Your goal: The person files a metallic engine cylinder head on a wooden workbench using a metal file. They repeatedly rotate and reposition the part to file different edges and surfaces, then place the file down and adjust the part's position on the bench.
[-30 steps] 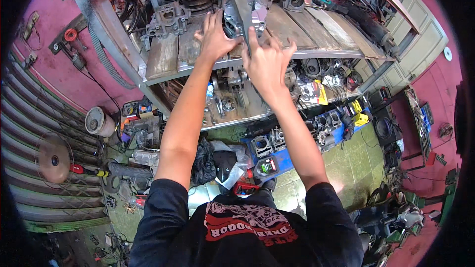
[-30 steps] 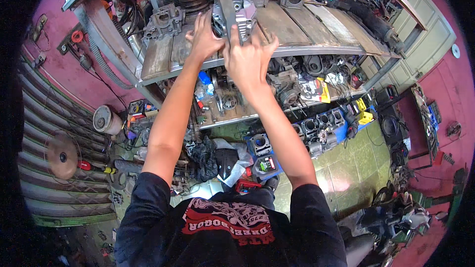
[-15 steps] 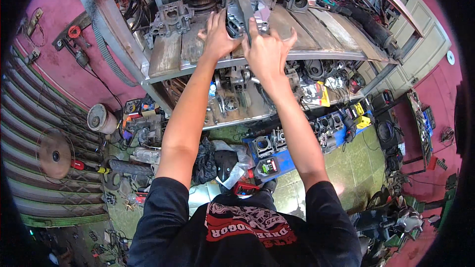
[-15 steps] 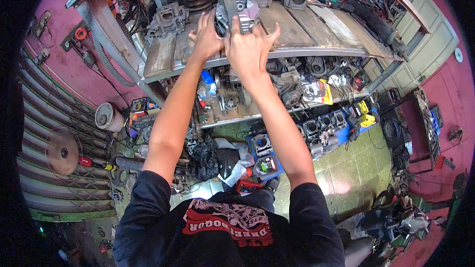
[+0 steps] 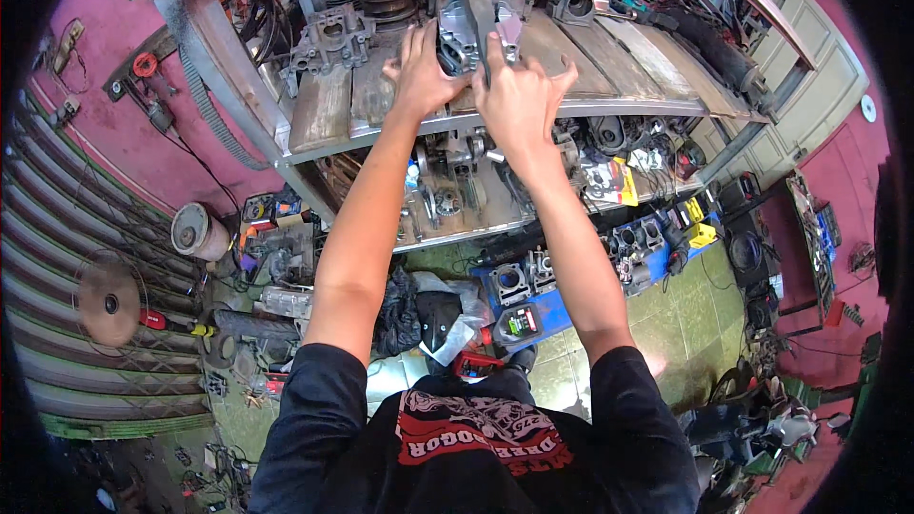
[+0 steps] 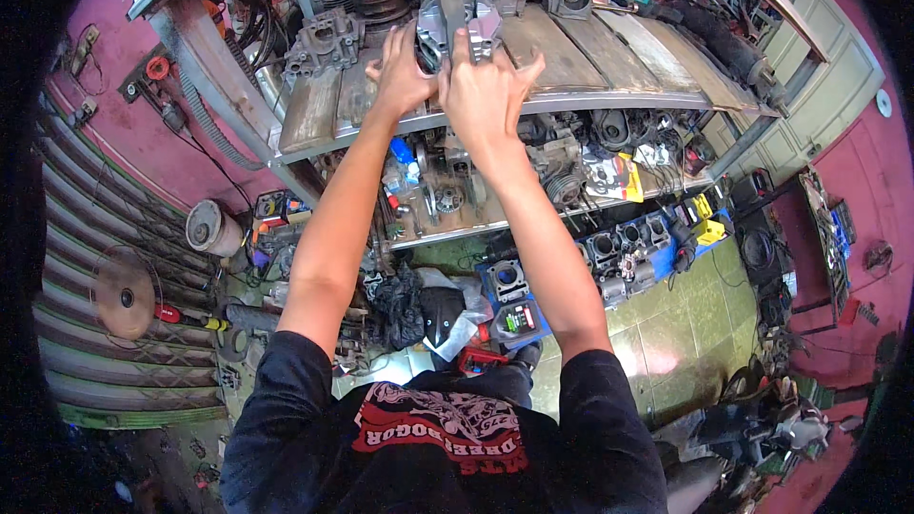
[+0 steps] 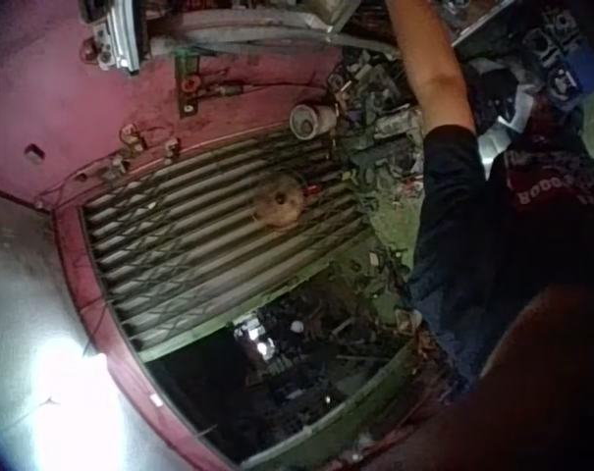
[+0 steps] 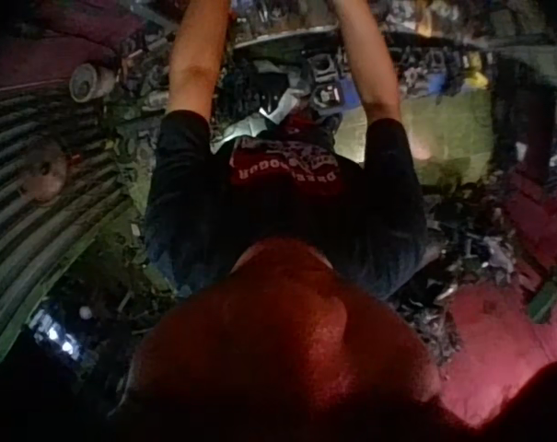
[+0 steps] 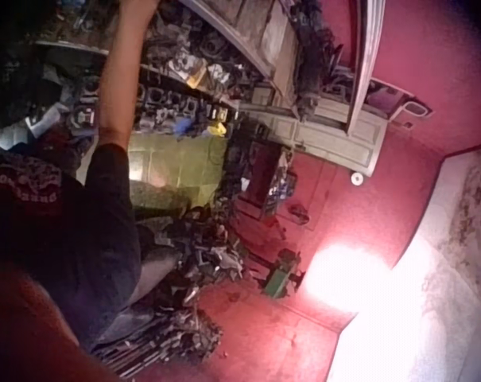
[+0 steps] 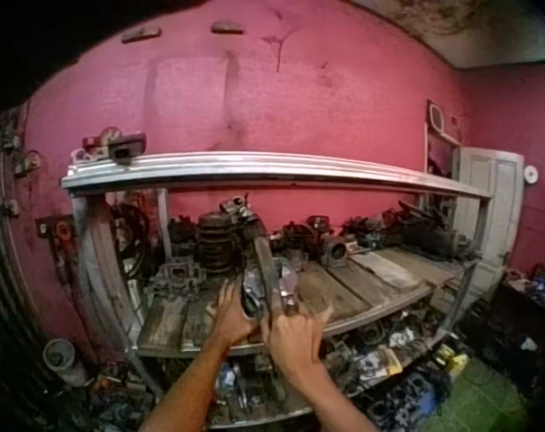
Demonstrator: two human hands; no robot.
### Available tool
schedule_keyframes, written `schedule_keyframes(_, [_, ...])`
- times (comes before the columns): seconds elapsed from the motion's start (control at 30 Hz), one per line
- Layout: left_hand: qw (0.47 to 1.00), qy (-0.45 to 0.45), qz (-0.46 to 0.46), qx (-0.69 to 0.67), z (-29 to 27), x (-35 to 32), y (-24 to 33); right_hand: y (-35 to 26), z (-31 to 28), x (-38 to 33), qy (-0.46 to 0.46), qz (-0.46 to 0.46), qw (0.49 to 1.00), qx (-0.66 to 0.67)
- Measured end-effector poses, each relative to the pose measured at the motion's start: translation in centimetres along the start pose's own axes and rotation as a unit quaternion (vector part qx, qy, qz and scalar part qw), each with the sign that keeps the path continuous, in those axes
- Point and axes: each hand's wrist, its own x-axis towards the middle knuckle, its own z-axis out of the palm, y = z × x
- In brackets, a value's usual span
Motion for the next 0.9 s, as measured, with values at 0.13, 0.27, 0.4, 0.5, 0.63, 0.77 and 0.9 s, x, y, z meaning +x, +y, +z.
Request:
schedule_keyframes(0.13, [1.000, 0.010, 0.010, 0.005, 0.0, -0.3, -1.0, -0.9, -2.2, -3.0, -0.022, -0.014, 0.999, 0.025])
schedule_keyframes(0.27, [0.999, -0.012, -0.015, 0.030, -0.3, -0.5, 0.3, -0.5, -4.0, -3.4, -0.016, -0.007, 0.998, 0.067])
schedule_keyframes(0.4, [1.000, 0.016, 0.017, -0.019, -0.2, -0.1, -0.1, 0.4, -1.8, 0.4, 0.001, 0.022, 0.999, 0.034])
schedule_keyframes(0.5, [0.999, 0.016, 0.027, -0.022, 0.0, 0.0, -0.4, 0.7, -0.4, 1.1, -0.008, -0.003, 1.000, -0.006])
schedule_keyframes(0.63, [1.000, -0.004, 0.005, 0.024, -0.3, -0.2, -0.2, 0.5, 0.0, -1.9, 0.018, -0.024, 0.999, -0.018])
schedule_keyframes(0.77, [0.997, -0.015, -0.010, 0.074, -0.6, -0.6, -0.1, -0.3, -2.0, -3.7, -0.019, -0.032, 0.999, 0.017])
schedule_keyframes(0.9, [0.997, -0.034, -0.023, 0.069, -0.8, -0.3, 1.3, 0.9, -0.8, -0.6, 0.022, -0.003, 1.000, 0.005])
